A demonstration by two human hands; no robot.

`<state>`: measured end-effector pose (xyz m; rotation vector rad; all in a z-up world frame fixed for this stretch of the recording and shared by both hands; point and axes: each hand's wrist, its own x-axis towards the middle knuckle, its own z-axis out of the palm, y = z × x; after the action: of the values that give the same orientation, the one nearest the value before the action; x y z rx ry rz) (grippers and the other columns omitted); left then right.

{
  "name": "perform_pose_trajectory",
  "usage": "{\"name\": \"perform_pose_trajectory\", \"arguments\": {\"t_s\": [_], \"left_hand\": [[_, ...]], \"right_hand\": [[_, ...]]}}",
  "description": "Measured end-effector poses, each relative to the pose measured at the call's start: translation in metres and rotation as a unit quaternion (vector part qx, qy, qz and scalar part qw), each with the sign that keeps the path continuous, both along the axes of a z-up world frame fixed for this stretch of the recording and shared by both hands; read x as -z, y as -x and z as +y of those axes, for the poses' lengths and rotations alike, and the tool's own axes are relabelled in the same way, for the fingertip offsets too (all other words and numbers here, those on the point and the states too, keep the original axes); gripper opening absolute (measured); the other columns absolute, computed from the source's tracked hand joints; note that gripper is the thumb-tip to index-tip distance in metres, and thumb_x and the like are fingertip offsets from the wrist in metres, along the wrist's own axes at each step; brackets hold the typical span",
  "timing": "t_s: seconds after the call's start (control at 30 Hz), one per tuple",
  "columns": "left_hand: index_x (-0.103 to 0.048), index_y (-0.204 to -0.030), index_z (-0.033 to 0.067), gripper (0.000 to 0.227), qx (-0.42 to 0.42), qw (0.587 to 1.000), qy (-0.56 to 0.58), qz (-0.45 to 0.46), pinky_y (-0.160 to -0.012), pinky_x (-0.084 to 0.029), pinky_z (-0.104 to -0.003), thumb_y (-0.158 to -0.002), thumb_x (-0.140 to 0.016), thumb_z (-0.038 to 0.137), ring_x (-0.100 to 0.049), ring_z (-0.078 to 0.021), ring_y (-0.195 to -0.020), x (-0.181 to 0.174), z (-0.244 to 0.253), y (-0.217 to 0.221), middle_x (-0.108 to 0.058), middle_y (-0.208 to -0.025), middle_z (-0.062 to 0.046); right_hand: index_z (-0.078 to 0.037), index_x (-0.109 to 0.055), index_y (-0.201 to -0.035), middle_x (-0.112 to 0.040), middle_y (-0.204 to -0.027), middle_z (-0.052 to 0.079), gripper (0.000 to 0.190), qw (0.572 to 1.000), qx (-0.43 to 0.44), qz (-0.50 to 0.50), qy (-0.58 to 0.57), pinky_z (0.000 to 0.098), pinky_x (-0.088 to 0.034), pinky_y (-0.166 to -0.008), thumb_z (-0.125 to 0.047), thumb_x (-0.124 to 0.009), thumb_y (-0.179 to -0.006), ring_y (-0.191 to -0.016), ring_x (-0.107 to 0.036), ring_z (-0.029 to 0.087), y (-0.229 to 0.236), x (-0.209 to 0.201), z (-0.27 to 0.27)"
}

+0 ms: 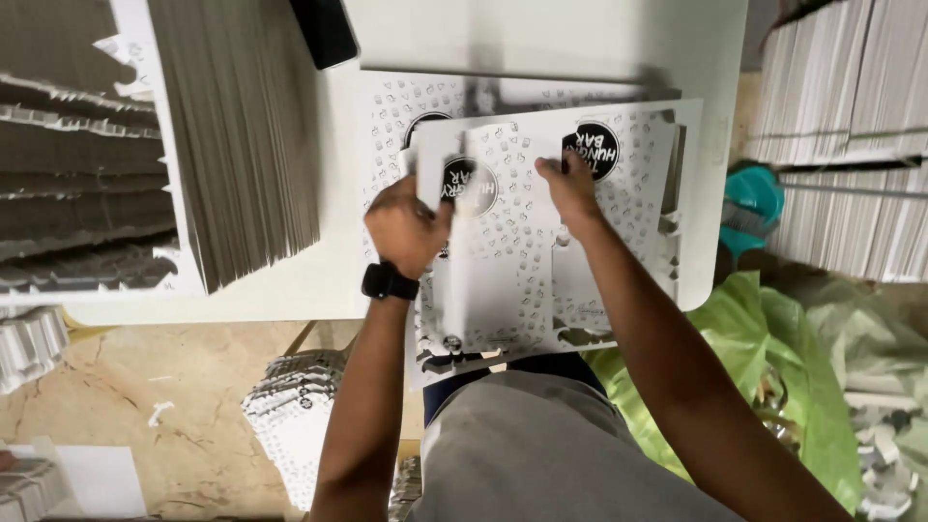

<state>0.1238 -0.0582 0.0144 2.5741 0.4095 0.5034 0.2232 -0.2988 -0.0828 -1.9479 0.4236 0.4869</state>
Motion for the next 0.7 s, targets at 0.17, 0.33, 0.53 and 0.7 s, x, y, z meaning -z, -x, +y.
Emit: {"name": "perform_pose_trajectory", "arguments": {"t_s": [0.17,0.33,0.53,0.7], "left_hand": [[-0.026,-0.158,0.0112,0.087,-0.088,0.902,-0.100,0.411,-0.121,-0.016,-0.062,-0.091,-0.068,0.046,-0.030,-0.0363,-0.145,-0.069,-0.018,-0.032,-0.039,-0.154,-0.020],[-0.009,-0.165,0.0310,0.116,-0.139,0.918,0.133,0.347,-0.114,0.005,-0.078,-0.082,-0.084,0.060,0.013,-0.0451,-0.154,-0.003,-0.092,-0.050,0.002,-0.171,-0.018],[-0.002,-0.164,0.0412,0.126,-0.232,0.864,0.236,0.380,-0.107,0.017,-0.081,-0.074,-0.090,0.054,0.019,-0.0429,-0.154,0.000,-0.105,-0.064,0.013,-0.171,-0.016],[0.011,-0.163,0.0405,0.135,-0.226,0.851,0.285,0.378,-0.105,0.017,-0.081,-0.076,-0.093,0.040,0.026,-0.0434,-0.152,-0.002,-0.099,-0.068,0.022,-0.169,-0.016]], "right_hand": [[0.000,-0.067,-0.120,-0.069,-0.096,0.018,0.053,0.991,-0.124,0.051,-0.030,0.0373,-0.065,-0.064,-0.036,-0.081,-0.085,-0.084,-0.074,0.029,-0.030,-0.026,-0.022],[-0.001,-0.069,-0.119,-0.069,-0.089,0.014,0.050,0.978,-0.200,0.016,0.049,0.0357,-0.063,-0.056,-0.034,-0.078,-0.082,-0.076,-0.075,0.025,-0.045,0.009,-0.020],[0.003,-0.071,-0.104,-0.069,-0.082,0.017,0.034,0.971,-0.213,-0.004,0.110,0.0399,-0.061,-0.060,-0.023,-0.071,-0.081,-0.081,-0.074,0.032,-0.035,-0.016,-0.003],[0.005,-0.068,-0.101,-0.071,-0.085,0.022,0.024,0.965,-0.206,-0.063,0.152,0.0428,-0.059,-0.063,-0.016,-0.071,-0.090,-0.087,-0.073,0.039,-0.018,-0.039,0.010]]}}
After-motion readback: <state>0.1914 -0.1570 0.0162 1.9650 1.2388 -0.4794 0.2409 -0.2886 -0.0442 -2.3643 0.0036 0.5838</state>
